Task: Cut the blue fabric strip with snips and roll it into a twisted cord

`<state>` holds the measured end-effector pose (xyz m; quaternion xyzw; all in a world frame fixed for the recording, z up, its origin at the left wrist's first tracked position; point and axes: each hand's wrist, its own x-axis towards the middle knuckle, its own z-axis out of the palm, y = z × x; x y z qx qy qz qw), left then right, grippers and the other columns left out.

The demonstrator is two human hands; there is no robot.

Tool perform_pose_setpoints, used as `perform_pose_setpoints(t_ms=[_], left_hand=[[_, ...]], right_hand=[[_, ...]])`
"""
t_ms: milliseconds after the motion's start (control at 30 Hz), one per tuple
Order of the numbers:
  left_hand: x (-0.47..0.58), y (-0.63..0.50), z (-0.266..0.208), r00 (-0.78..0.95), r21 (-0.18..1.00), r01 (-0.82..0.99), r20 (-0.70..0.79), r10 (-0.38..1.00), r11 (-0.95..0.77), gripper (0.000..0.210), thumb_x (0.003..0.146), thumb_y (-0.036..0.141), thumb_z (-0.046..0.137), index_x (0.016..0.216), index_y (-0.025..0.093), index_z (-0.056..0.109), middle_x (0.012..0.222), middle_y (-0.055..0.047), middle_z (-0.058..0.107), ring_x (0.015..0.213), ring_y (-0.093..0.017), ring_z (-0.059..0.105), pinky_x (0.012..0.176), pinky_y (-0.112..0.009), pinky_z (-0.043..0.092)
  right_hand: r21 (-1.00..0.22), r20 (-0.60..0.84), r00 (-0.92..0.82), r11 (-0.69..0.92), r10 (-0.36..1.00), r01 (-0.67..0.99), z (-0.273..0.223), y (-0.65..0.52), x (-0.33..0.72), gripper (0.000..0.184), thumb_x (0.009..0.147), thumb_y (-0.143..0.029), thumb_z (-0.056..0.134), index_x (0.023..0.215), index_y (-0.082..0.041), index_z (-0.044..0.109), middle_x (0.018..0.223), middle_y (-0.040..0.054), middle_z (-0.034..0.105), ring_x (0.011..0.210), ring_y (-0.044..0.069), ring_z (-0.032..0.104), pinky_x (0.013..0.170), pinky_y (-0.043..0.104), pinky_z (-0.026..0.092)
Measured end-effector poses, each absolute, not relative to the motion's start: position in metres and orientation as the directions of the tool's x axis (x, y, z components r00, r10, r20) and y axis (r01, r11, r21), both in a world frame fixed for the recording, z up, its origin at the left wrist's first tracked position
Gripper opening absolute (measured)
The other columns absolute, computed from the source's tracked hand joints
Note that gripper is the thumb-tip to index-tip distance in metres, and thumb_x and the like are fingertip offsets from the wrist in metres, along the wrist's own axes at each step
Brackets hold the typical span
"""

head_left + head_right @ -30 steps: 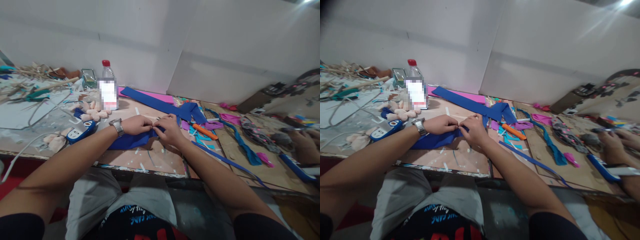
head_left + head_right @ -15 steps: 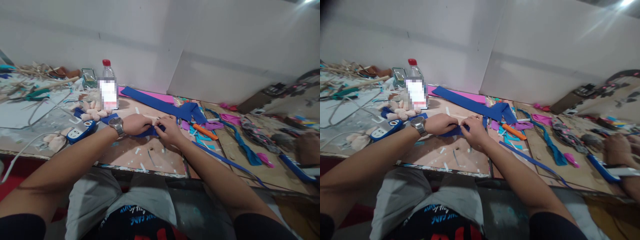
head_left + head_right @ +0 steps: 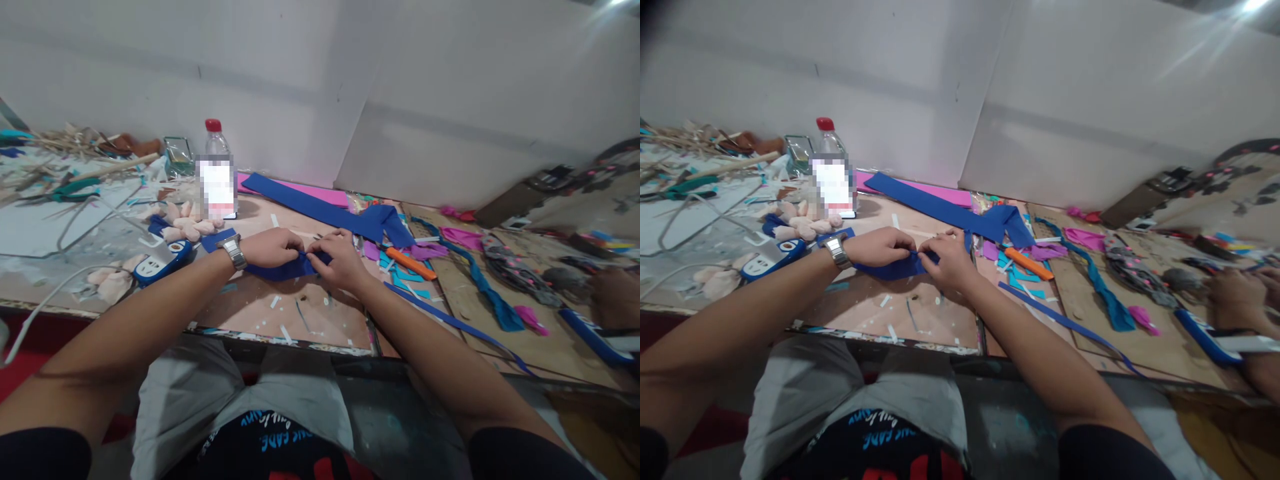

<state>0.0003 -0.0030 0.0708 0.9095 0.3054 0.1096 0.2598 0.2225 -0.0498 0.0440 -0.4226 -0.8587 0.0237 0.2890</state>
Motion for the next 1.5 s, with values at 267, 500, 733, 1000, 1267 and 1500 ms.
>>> perform_pose_setpoints(t_ms=[267,500,733,1000,1267,1500], left_hand=[[0.001,0.002,0.063,0.768,0.751,0.466,-0.081,0.635,-0.467,0.031,0.082,0.020,0.046,0.092,0.014,0.075,0.085,-0.004,0.072,0.076,-0.018,0.059,0.073,-0.029,0.044],[0.000,0.004,0.063,0.771,0.735,0.440,-0.015,0.636,-0.516,0.041,0.094,0.047,0.051,0.080,0.013,0.070,0.071,-0.001,0.062,0.067,-0.015,0.049,0.066,-0.028,0.036],[0.001,0.000,0.065,0.761,0.628,0.476,0.056,0.646,-0.616,0.036,0.094,0.041,0.052,0.086,0.014,0.073,0.072,-0.001,0.066,0.066,-0.014,0.052,0.064,-0.027,0.034],[0.005,-0.005,0.062,0.785,0.371,0.499,0.189,0.590,-0.783,0.028,0.095,0.034,0.054,0.097,0.018,0.077,0.081,-0.005,0.075,0.068,-0.017,0.058,0.065,-0.029,0.033],[0.006,-0.006,0.061,0.802,0.262,0.520,0.178,0.570,-0.813,0.033,0.101,0.036,0.048,0.102,0.019,0.077,0.091,-0.008,0.078,0.079,-0.022,0.066,0.069,-0.031,0.037],[0.002,0.000,0.056,0.794,0.323,0.534,0.127,0.595,-0.782,0.032,0.098,0.034,0.051,0.103,0.020,0.079,0.090,-0.007,0.079,0.074,-0.020,0.064,0.066,-0.030,0.036]], right_hand=[[-0.227,0.506,-0.526,0.693,0.684,0.684,0.041,-0.049,0.224,0.009,0.092,-0.026,0.066,0.092,-0.023,0.075,0.087,0.0022,0.078,0.084,0.020,0.067,0.105,0.047,0.030],[-0.198,0.521,-0.520,0.689,0.677,0.698,0.042,-0.049,0.225,0.010,0.092,-0.026,0.067,0.092,-0.024,0.076,0.088,0.0036,0.078,0.088,0.022,0.068,0.104,0.048,0.032],[-0.249,0.484,-0.500,0.660,0.719,0.709,0.042,-0.050,0.224,0.012,0.093,-0.027,0.065,0.095,-0.023,0.077,0.089,0.0045,0.080,0.087,0.023,0.067,0.101,0.049,0.031],[-0.310,0.472,-0.455,0.625,0.755,0.717,0.042,-0.051,0.222,0.011,0.092,-0.026,0.063,0.085,-0.022,0.072,0.087,0.0047,0.078,0.088,0.024,0.067,0.098,0.046,0.032],[-0.320,0.425,-0.456,0.600,0.782,0.733,0.041,-0.047,0.222,0.011,0.089,-0.023,0.058,0.085,-0.020,0.068,0.087,0.0056,0.075,0.090,0.024,0.065,0.092,0.045,0.031],[-0.292,0.405,-0.470,0.598,0.784,0.746,0.038,-0.045,0.226,0.012,0.089,-0.026,0.062,0.091,-0.021,0.072,0.092,0.0061,0.079,0.095,0.025,0.066,0.097,0.047,0.028]])
